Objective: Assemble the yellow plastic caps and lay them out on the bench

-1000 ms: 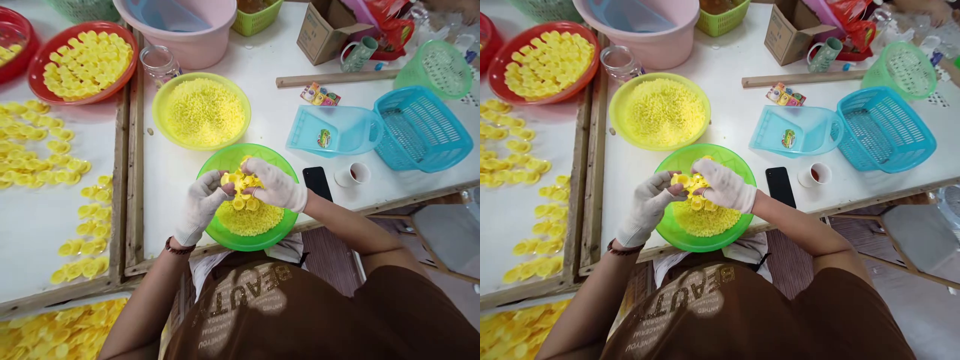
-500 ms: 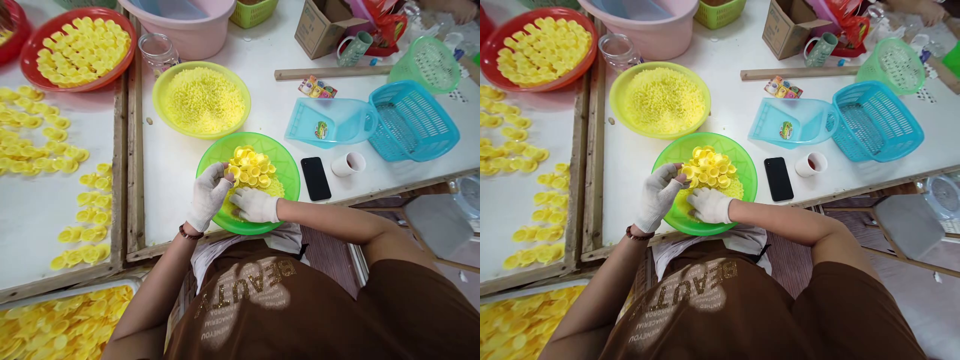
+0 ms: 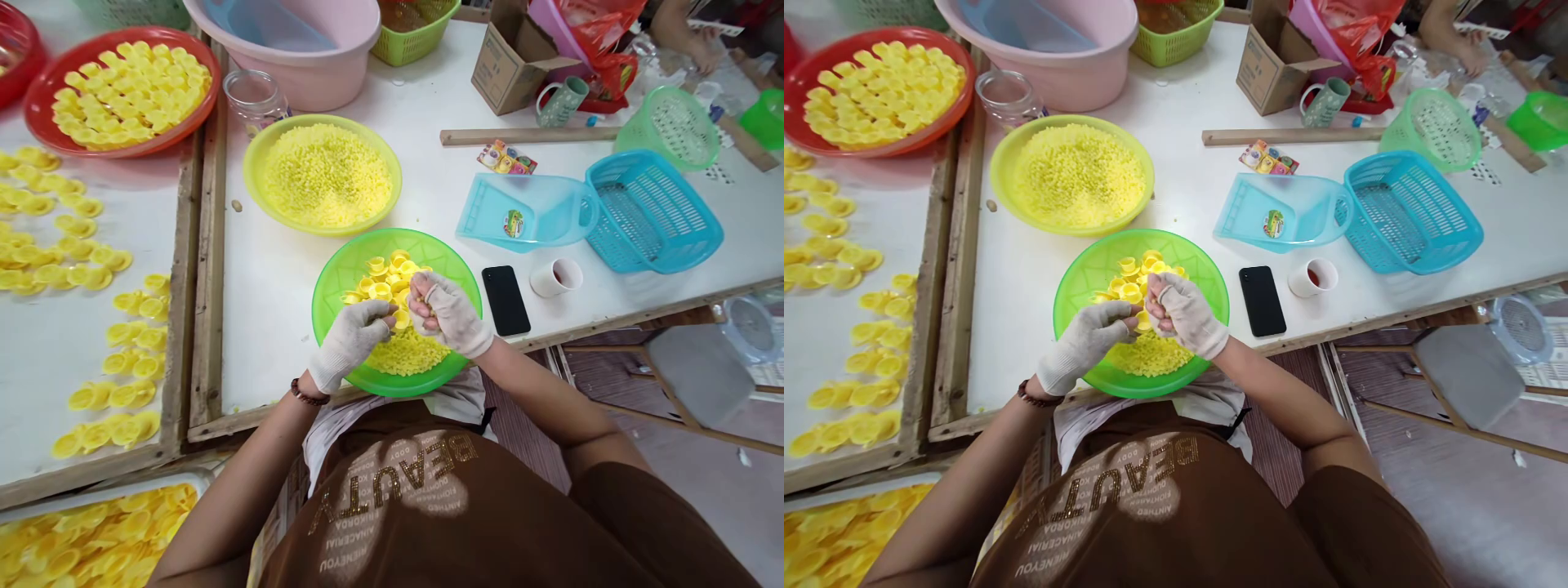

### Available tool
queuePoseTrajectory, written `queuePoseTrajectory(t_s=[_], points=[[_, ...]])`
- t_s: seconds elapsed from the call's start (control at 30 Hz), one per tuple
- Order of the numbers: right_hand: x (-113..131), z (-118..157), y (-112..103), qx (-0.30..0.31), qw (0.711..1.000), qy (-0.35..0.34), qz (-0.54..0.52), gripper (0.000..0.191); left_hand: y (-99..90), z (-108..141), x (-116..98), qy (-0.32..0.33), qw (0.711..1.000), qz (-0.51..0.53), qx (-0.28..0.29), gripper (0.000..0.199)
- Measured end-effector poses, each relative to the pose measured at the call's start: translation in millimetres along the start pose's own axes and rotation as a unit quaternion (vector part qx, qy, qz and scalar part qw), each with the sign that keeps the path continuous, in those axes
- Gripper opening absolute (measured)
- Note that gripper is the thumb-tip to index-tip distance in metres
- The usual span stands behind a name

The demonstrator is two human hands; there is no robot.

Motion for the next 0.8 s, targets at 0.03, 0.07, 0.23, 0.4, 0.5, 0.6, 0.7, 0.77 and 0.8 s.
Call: queuePoseTrajectory(t_s=[0.03, 0.07, 0.23, 0.4, 0.5, 0.6, 0.7, 0.77, 0.8], points=[[1, -2, 2, -0.028, 0.999, -0.028, -0.023, 0.047, 4.3, 1, 1, -0.026, 0.999, 0.029, 0.019, 0.026], [1, -5, 5, -0.051, 0.997, -0.054, -0.037, 0.046, 7.7, 3, 2, -0.047, 0.997, 0.054, 0.033, 0.027], [-7, -16, 16, -0.097, 0.985, -0.14, -0.041, 0.042, 11.0, 5, 5, -0.067, 0.991, 0.108, 0.033, 0.03], [-6, -18, 12, -0.109, 0.984, -0.125, -0.069, 0.045, 8.4, 5, 7, -0.081, 0.989, 0.124, 0.02, 0.033], [-2, -17, 7, -0.115, 0.985, -0.103, -0.082, 0.048, 6.7, 5, 9, -0.092, 0.984, 0.147, 0.026, 0.032], [-1, -11, 2, -0.125, 0.984, -0.113, -0.058, 0.047, 4.5, 4, 13, -0.114, 0.975, 0.188, 0.038, 0.034], [-2, -2, -5, -0.115, 0.984, -0.134, 0.026, 0.042, 2.5, 2, 16, -0.107, 0.974, 0.197, 0.026, 0.035], [-5, 5, -9, -0.102, 0.977, -0.146, 0.12, 0.037, 2.4, 1, 15, -0.094, 0.977, 0.19, 0.011, 0.035], [-7, 8, -12, -0.098, 0.967, -0.154, 0.179, 0.034, 2.8, 1, 14, -0.089, 0.979, 0.185, 0.007, 0.034]])
Point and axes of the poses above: each hand's wrist, its own z-axis away from the middle knuckle, its own y-axis out of the palm, x = y × z, the point moved 3 cm from there along -z, towards the middle knuckle, and after that the axes turned 14 degrees about z, right-handed, at the moved point
